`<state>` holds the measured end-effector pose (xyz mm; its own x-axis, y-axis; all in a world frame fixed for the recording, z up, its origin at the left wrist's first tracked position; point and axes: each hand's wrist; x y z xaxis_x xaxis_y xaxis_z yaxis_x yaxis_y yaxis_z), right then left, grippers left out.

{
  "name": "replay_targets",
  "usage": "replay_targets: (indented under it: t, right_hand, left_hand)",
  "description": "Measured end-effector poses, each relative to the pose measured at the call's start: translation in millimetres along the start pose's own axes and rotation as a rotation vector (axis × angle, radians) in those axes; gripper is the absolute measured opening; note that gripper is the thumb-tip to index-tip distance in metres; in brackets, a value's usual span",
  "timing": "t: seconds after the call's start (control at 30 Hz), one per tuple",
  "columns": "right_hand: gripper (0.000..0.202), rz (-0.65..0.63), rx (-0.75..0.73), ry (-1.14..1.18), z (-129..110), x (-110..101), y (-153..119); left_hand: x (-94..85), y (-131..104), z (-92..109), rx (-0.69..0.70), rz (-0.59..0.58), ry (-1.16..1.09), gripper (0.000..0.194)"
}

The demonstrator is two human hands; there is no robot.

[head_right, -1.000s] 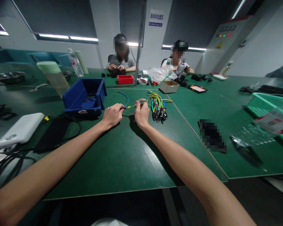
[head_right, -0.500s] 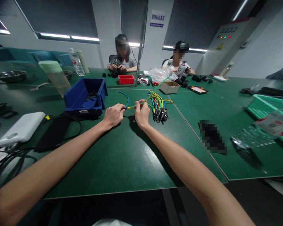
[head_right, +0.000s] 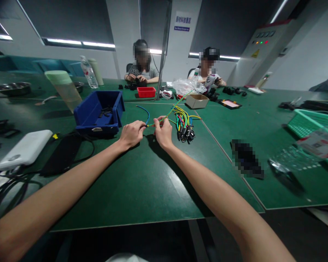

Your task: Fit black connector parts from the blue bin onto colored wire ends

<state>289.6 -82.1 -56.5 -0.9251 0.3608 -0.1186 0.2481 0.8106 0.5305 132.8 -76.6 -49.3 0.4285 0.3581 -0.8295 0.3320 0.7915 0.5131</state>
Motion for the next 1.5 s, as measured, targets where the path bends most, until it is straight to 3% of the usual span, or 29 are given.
replay_targets:
  t: [0.4, 0.73, 1.5]
  right_hand:
    - [0.031, -0.048, 0.049, 0.054, 5, 1, 3]
    - [0.032, 0.043, 0.145, 0.141, 10, 0, 7]
    - [0.033, 0.005, 0.141, 0.110, 10, -1, 5]
  left_hand:
    - [-2.4, 0, 0, 0.006, -0.018, -0.074, 0.020]
    - [1.6, 2, -3, 0.103, -0.032, -0.221, 0.025]
    - [4.4, 5, -8, 0.072, -0.046, -0.289, 0.029]
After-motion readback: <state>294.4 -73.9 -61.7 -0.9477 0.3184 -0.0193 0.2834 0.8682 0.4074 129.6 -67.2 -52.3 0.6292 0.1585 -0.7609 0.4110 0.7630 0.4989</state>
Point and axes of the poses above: each hand's wrist, its own y-axis towards the middle knuckle, its own x-axis out of the palm, z = x × y, and after that the axes turned 5 degrees about -x, right-handed
